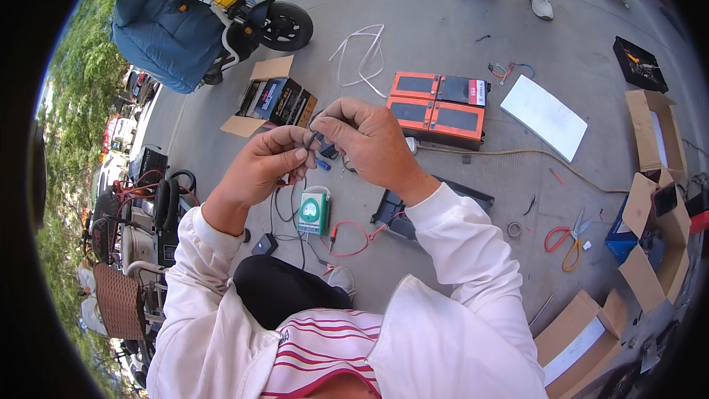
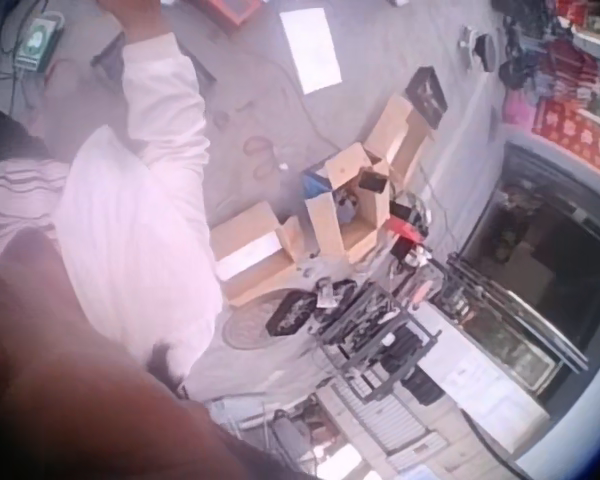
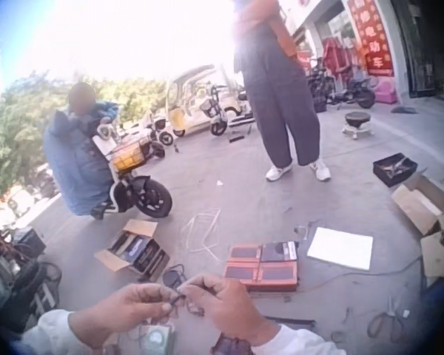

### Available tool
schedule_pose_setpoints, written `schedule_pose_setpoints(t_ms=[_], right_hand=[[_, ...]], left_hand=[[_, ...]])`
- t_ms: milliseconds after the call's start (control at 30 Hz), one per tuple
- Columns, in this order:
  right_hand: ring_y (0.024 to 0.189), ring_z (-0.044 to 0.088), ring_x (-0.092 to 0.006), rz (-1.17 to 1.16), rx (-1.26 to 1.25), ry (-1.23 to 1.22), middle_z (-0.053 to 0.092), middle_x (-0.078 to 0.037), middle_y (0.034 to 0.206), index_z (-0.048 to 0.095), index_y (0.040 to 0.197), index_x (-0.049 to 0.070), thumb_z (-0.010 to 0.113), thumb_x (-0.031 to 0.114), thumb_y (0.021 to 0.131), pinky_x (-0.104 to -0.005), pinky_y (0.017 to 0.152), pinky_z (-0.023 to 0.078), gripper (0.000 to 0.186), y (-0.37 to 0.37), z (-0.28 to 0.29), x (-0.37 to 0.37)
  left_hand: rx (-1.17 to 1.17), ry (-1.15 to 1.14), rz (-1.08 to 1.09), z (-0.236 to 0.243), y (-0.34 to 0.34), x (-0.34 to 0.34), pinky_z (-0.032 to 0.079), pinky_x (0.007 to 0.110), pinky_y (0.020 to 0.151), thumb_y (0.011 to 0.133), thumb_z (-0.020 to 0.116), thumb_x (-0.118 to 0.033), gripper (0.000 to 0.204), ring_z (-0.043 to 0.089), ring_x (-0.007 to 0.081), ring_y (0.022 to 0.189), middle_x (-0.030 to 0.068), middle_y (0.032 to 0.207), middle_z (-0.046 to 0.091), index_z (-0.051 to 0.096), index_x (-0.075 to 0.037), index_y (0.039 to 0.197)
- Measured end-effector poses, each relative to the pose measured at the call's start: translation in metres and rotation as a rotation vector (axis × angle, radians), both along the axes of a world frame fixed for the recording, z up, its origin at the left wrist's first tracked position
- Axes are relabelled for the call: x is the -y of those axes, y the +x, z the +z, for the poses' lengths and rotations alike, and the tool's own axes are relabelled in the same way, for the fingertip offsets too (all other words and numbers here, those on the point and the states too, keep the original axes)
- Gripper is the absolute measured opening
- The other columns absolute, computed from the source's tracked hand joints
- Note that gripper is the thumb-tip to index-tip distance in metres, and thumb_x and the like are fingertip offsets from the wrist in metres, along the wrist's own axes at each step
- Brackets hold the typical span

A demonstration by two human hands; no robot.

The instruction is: The person uses a multimeter to test a battery pack inside a three-wheeled vehicle, then removes the pack and continues testing and manipulating wires on the ground. They handle a green battery charger, a red multimeter, and a black battery pack, connecting and disconnecting wires.

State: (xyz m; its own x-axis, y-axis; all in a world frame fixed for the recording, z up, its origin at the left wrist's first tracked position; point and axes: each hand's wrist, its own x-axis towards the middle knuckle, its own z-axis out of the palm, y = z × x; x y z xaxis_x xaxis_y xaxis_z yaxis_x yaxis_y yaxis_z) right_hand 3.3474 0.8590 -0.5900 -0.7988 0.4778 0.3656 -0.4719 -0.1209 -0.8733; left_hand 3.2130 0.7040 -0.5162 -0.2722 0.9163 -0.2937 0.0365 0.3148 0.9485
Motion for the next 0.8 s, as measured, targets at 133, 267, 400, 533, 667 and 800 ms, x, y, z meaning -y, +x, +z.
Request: schedule_pose_setpoints(t_ms=[133, 267, 400, 533, 667, 800], right_hand=[[0.056, 0.049, -0.0056, 0.269, 0.204, -0.283, 0.056, 0.002, 0.066, 0.065, 0.086, 0.002, 0.065, 0.022, 0.098, -0.021, 0.051, 0.041, 0.024, 0.014, -0.015, -0.016], [0.062, 0.054, -0.0073, 0.362, 0.077, -0.552, 0.057, 0.002, 0.073, 0.064, 0.093, 0.004, 0.063, 0.032, 0.099, -0.0212, 0.057, 0.045, 0.029, 0.004, -0.035, -0.016], [0.074, 0.057, -0.0077, 0.433, 0.199, -0.435, 0.064, -0.001, 0.082, 0.064, 0.103, 0.004, 0.061, 0.038, 0.1, -0.0233, 0.064, 0.047, 0.034, 0.001, -0.033, -0.001], [0.073, 0.056, -0.0072, 0.494, 0.131, -0.287, 0.067, -0.002, 0.087, 0.064, 0.112, 0.001, 0.06, 0.026, 0.1, -0.0219, 0.065, 0.046, 0.027, -0.008, -0.035, 0.007], [0.072, 0.056, -0.0068, 0.514, 0.082, -0.281, 0.066, -0.003, 0.086, 0.064, 0.114, 0.0, 0.058, 0.019, 0.101, -0.0214, 0.064, 0.046, 0.024, -0.005, -0.033, 0.011], [0.071, 0.057, -0.0072, 0.751, -0.022, -0.475, 0.065, -0.003, 0.084, 0.063, 0.115, -0.001, 0.058, 0.017, 0.101, -0.0215, 0.063, 0.046, 0.023, 0.0, -0.043, 0.017]], left_hand=[[-0.035, -0.153, -0.146, -0.005, 0.004, -0.014, 0.046, 0.021, 0.067, 0.097, 0.06, -0.008, 0.018, 0.061, 0.0083, 0.079, 0.0042, 0.092, 0.069, 0.063, -0.002, 0.113], [0.272, -0.085, 0.073, -0.021, 0.012, -0.02, 0.053, 0.027, 0.079, 0.098, 0.059, -0.009, 0.017, 0.067, 0.0165, 0.09, 0.0097, 0.099, 0.07, 0.059, -0.002, 0.113], [0.216, 0.208, 0.395, -0.026, 0.015, -0.02, 0.056, 0.033, 0.089, 0.099, 0.059, -0.011, 0.019, 0.068, 0.0193, 0.094, 0.0129, 0.109, 0.07, 0.057, -0.003, 0.117], [0.029, 0.294, 0.571, -0.019, 0.019, -0.02, 0.056, 0.033, 0.087, 0.101, 0.058, -0.014, 0.016, 0.069, 0.0204, 0.091, 0.0123, 0.108, 0.07, 0.058, -0.004, 0.112], [0.039, 0.349, 0.574, -0.01, 0.025, -0.01, 0.056, 0.033, 0.083, 0.102, 0.056, -0.017, 0.014, 0.069, 0.0197, 0.09, 0.0108, 0.103, 0.072, 0.059, -0.005, 0.11], [0.115, 0.516, 0.514, -0.017, 0.042, -0.01, 0.056, 0.034, 0.08, 0.103, 0.055, -0.017, 0.013, 0.067, 0.0188, 0.084, 0.0085, 0.094, 0.07, 0.059, -0.006, 0.109]])
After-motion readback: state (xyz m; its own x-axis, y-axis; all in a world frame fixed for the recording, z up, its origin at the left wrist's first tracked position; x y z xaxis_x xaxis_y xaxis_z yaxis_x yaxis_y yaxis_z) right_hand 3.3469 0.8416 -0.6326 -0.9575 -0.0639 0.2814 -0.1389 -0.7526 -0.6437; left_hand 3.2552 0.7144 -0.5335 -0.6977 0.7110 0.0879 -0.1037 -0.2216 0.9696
